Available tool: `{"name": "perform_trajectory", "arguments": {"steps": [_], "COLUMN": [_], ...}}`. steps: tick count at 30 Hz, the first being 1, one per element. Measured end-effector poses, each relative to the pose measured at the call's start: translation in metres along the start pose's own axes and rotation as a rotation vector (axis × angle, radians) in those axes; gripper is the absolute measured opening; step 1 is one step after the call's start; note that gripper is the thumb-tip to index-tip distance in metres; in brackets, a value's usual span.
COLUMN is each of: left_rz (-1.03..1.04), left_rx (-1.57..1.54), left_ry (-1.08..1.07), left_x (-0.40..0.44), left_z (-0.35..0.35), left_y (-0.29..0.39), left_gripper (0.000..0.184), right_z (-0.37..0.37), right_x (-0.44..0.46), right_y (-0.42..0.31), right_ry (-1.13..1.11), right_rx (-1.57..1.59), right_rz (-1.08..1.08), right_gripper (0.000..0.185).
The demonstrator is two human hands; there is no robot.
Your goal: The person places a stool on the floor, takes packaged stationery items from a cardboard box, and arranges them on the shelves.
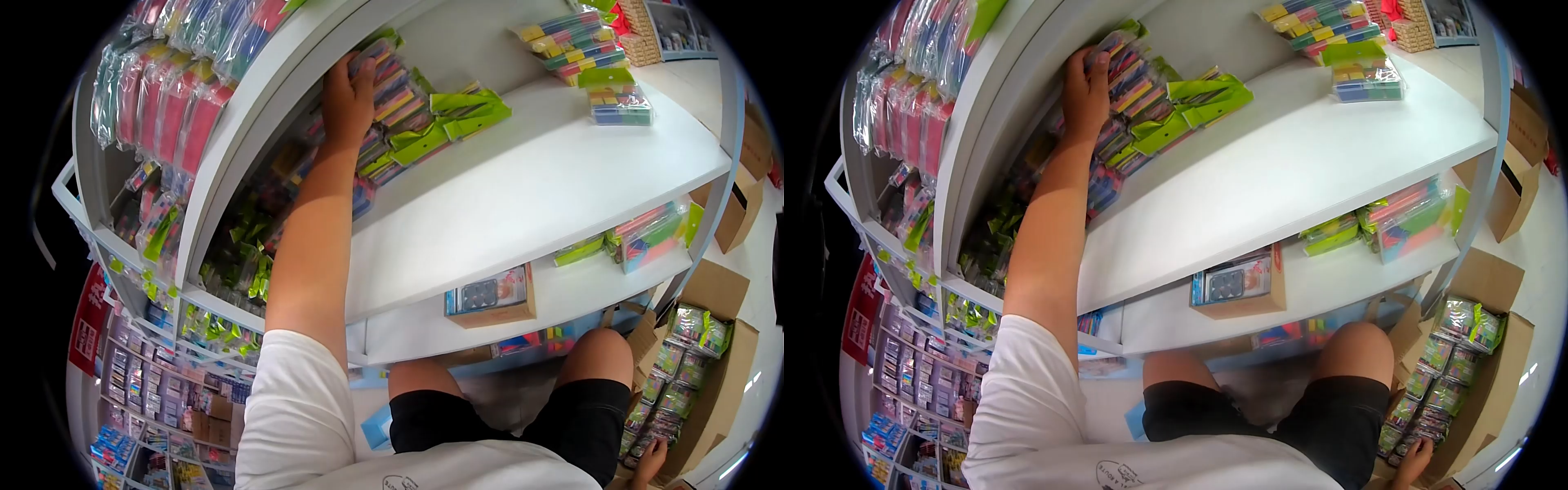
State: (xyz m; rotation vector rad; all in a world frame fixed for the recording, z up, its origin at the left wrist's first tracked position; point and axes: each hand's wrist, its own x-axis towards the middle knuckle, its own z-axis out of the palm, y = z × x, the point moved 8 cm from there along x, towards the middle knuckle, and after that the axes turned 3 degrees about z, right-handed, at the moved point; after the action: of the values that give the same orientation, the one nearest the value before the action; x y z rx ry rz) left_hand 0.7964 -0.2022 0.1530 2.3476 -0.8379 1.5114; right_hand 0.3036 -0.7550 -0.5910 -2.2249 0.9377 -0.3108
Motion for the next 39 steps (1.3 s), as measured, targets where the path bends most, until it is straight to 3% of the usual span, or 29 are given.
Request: {"name": "perform_trajectory", "arguments": {"steps": [10, 13, 17, 19, 21, 23, 25, 29, 32, 34, 39], "left_rz": [-0.160, -0.058, 0.085, -0.033, -0.298, -0.317, -0.104, 0.001, -0.096, -0.273, -0.162], "left_rx": [0.055, 0.051, 0.276, 0.242, 0.360, 0.410, 0.409, 0.387, 0.363, 0.572, 0.445], "left_ry": [-0.148, -0.069, 0.031, -0.009, -0.166, -0.134, 0.032, 0.022, 0.010, -0.007, -0.109], "left_x": [0.013, 0.015, 0.013, 0.010, 0.010, 0.004, -0.009, -0.047, -0.055, -0.059, -0.055], "left_z": [0.021, 0.018, 0.015, 0.007, 0.021, 0.024, 0.016, -0.026, -0.068, -0.086, -0.078], "left_y": [-0.018, -0.031, -0.037, -0.036, -0.033, -0.025, 0.009, 0.051, 0.015, -0.040, -0.099], "left_gripper": [0.056, 0.055, 0.054, 0.053, 0.053, 0.054, 0.057, 0.062, 0.069, 0.066, 0.057], "right_z": [-0.002, -0.008, -0.007, -0.004, 0.002, -0.003, -0.016, -0.025, -0.026, -0.023, -0.024], "right_x": [-0.001, -0.005, -0.005, 0.002, 0.000, 0.006, 0.004, 0.001, 0.000, 0.002, 0.000], "right_y": [-0.003, -0.016, -0.019, -0.017, -0.004, 0.005, -0.007, -0.025, -0.034, -0.039, -0.043], "right_ry": [-0.066, -0.007, -0.020, -0.070, -0.039, 0.007, -0.064, -0.106, -0.146, -0.168, -0.167], "right_rx": [0.137, 0.098, 0.071, 0.128, 0.111, 0.093, -0.121, -0.098, -0.084, -0.104, -0.131], "right_rz": [0.049, -0.008, 0.048, 0.028, 0.012, -0.016, -0.006, 0.060, 0.057, 0.051, 0.082], "right_gripper": [0.012, 0.012, 0.012, 0.012, 0.012, 0.012, 0.034, 0.028, 0.030, 0.030, 0.032]}}
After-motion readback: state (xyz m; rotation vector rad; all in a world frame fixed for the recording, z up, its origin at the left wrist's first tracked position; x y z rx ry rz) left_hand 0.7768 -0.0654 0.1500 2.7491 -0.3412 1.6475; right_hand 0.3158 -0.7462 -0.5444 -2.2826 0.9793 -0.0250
